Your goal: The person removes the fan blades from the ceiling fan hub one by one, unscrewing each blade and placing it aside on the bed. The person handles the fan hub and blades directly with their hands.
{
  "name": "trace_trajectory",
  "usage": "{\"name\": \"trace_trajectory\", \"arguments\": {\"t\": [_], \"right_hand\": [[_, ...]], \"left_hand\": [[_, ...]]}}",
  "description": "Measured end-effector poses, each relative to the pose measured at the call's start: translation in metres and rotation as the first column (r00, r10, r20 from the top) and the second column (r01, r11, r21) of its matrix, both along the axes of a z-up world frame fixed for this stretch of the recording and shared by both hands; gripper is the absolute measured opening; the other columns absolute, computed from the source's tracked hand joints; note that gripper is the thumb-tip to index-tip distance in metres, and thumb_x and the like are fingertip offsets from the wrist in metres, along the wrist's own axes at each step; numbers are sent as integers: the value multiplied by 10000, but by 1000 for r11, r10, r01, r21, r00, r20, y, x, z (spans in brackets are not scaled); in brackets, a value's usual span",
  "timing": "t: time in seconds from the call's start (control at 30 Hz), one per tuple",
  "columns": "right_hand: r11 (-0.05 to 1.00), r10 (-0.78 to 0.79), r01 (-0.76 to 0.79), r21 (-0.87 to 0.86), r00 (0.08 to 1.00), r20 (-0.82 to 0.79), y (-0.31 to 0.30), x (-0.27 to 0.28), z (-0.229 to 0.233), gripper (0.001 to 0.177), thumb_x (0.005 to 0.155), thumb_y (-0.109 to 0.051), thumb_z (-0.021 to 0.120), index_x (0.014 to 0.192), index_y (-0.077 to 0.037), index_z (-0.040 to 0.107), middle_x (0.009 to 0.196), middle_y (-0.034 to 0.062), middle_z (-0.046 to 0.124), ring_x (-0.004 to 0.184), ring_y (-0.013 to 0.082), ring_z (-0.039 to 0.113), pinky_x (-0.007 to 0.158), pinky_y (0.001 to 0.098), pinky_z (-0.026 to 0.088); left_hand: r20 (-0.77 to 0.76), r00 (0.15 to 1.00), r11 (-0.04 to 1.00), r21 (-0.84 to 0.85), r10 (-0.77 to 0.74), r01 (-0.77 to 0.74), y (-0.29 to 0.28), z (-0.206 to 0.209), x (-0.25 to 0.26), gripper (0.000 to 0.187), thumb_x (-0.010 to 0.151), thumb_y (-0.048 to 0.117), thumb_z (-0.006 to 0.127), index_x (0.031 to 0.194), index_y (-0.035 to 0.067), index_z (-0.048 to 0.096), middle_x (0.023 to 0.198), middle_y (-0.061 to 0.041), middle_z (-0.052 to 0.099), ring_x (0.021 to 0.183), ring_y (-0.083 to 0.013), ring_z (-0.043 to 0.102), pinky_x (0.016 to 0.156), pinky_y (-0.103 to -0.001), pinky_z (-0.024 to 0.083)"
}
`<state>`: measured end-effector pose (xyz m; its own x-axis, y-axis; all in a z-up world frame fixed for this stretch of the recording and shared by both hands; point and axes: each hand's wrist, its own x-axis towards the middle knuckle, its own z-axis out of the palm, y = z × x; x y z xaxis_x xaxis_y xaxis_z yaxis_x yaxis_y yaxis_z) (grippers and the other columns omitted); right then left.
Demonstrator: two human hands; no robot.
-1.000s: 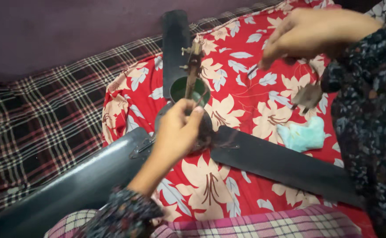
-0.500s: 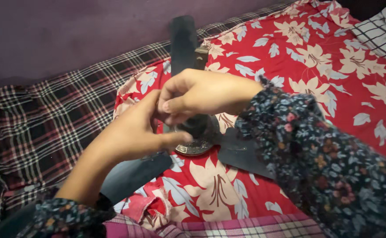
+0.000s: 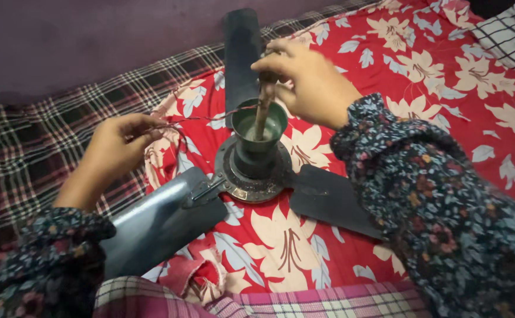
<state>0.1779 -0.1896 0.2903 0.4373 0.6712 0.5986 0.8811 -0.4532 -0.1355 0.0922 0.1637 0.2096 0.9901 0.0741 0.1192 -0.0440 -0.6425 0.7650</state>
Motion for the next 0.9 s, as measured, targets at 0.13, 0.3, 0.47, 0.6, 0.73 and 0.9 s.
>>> {"name": "trace_trajectory", "arguments": {"t": [0.13, 0.3, 0.47, 0.6, 0.73, 0.9], "right_hand": [[996, -64, 62, 67, 998, 25, 2, 10, -12, 282, 896, -62, 804, 1166, -128, 756, 1194, 118, 629, 1007, 294, 712, 867, 370, 598], [991, -119, 114, 74, 990, 73, 6, 9, -10, 233, 876, -72, 821, 1100, -108, 774, 1108, 154, 607, 931, 318, 699, 808, 397, 583], [990, -118, 110, 89, 990, 82, 7, 8, -12, 213, 905, -78, 820, 1111, -98, 770, 1080, 142, 631, 937, 324, 695, 807, 415, 574], [991, -105, 95, 89, 988, 116, 6, 11, -12, 196, 909, -78, 818, 1099, -97, 772, 1043, 136, 664, 933, 323, 698, 796, 417, 571], [993, -96, 87, 85, 990, 101, 7, 10, -11, 194, 922, -91, 811, 1111, -92, 770, 1004, 132, 701, 903, 310, 713, 792, 408, 573], [996, -45, 42, 76, 998, 39, 1, 2, 0, 352, 912, -151, 795, 1238, -53, 708, 1046, 144, 743, 880, 279, 731, 775, 399, 580]], "left_hand": [[121, 992, 896, 437, 27, -78, 13, -45, 4, 212, 970, 198, 686, 1141, 138, 797, 1004, -140, 777, 863, -319, 739, 845, -437, 561], [-62, 980, 829, 546, 187, -124, 30, -108, -11, 317, 923, 350, 686, 1210, 232, 749, 1087, -99, 774, 1040, -322, 718, 909, -500, 548], [-252, 894, 769, 623, 370, -143, 46, -161, -34, 661, 812, 485, 776, 1411, 271, 597, 1281, -87, 706, 1213, -330, 639, 989, -526, 496], [-300, 861, 754, 642, 411, -137, 56, -178, -35, 818, 783, 472, 794, 1513, 268, 486, 1454, -74, 599, 1332, -345, 552, 1047, -568, 454], [-336, 799, 728, 663, 499, -175, 47, -164, -22, 897, 753, 445, 826, 1548, 226, 472, 1580, -204, 433, 1448, -469, 396, 1140, -649, 345], [-310, 803, 659, 741, 509, -132, -7, -116, 13, 890, 696, 497, 855, 1410, 103, 499, 1583, -320, 242, 1426, -586, 208, 960, -799, 214]]}}
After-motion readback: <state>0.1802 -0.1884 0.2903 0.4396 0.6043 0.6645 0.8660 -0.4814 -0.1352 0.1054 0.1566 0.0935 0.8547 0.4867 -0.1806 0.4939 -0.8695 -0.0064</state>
